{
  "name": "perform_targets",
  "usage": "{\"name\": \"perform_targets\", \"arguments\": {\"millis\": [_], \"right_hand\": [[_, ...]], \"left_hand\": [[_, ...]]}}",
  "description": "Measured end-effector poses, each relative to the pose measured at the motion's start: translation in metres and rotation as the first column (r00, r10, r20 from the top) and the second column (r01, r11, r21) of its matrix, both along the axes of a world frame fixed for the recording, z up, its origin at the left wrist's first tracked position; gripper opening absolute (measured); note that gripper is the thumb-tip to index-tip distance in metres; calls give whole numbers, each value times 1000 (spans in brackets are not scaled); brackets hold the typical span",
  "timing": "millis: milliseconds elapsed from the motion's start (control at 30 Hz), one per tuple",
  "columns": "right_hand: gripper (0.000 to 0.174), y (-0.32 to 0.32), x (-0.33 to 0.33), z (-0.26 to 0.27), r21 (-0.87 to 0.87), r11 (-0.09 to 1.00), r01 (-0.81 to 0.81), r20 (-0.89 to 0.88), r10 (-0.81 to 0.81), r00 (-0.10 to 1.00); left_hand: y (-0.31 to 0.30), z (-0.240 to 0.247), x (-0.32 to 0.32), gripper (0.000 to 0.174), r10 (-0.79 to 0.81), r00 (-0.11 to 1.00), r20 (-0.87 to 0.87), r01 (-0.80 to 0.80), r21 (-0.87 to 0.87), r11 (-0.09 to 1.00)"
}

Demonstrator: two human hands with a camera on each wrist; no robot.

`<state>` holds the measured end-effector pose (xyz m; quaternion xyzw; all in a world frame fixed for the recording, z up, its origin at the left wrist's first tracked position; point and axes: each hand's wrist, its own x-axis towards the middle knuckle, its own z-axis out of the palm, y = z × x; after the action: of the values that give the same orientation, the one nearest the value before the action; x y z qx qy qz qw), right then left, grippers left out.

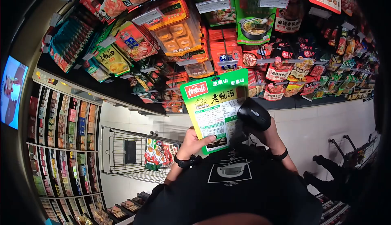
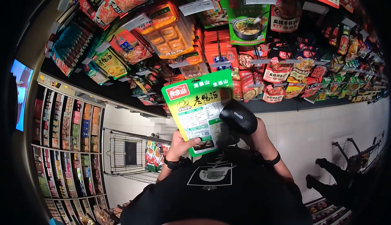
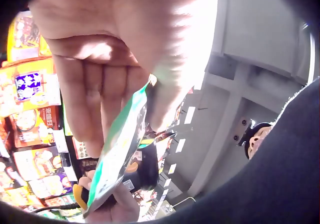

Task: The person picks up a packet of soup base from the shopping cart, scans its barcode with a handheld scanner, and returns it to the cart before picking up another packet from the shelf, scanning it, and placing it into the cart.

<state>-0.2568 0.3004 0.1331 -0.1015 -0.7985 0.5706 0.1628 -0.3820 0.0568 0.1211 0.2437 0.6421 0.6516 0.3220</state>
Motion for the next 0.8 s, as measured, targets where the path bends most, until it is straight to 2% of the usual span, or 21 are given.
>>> {"name": "perform_targets", "arguments": {"millis": [67, 133, 167, 267, 400, 600, 667, 700, 733, 800], "right_hand": [[37, 0, -3, -6, 58, 998, 22, -28, -21, 999], [40, -2, -9, -7, 212, 975, 71, -82, -54, 995], [39, -4, -12, -9, 223, 969, 103, -154, -69, 986], [35, -9, -18, -8, 279, 955, 104, -172, -57, 983], [31, -6, -24, -5, 218, 973, 81, -184, -40, 982], [32, 3, -27, 2, 258, 947, 190, -255, -123, 959], [33, 1, -29, 8, 115, 966, 229, -225, -200, 954], [33, 2, -30, 6, 141, 964, 223, -206, -192, 959], [33, 1, -33, 6, 147, 964, 223, -207, -191, 960], [36, -3, -43, 11, 258, 930, 264, -286, -187, 940]], "left_hand": [[3, 0, 2, 21, 15, 1000, -12, -15, 10, 1000], [4, -5, 1, 20, 36, 997, -68, -39, -50, 998], [4, -3, 0, 20, 17, 995, -96, -26, -95, 995], [5, -10, -3, 20, 60, 993, -102, -68, -76, 995], [4, -10, -5, 21, 79, 996, -47, -82, -75, 994], [8, -13, -8, 23, 151, 987, -59, -153, -40, 987], [16, -9, -9, 22, 214, 968, -134, -222, -45, 974], [23, -5, -9, 20, 246, 940, -237, -264, -45, 964], [28, -5, -13, 20, 248, 940, -235, -264, -39, 964], [36, -6, -20, 17, 235, 791, -565, -334, -76, 940]]}}
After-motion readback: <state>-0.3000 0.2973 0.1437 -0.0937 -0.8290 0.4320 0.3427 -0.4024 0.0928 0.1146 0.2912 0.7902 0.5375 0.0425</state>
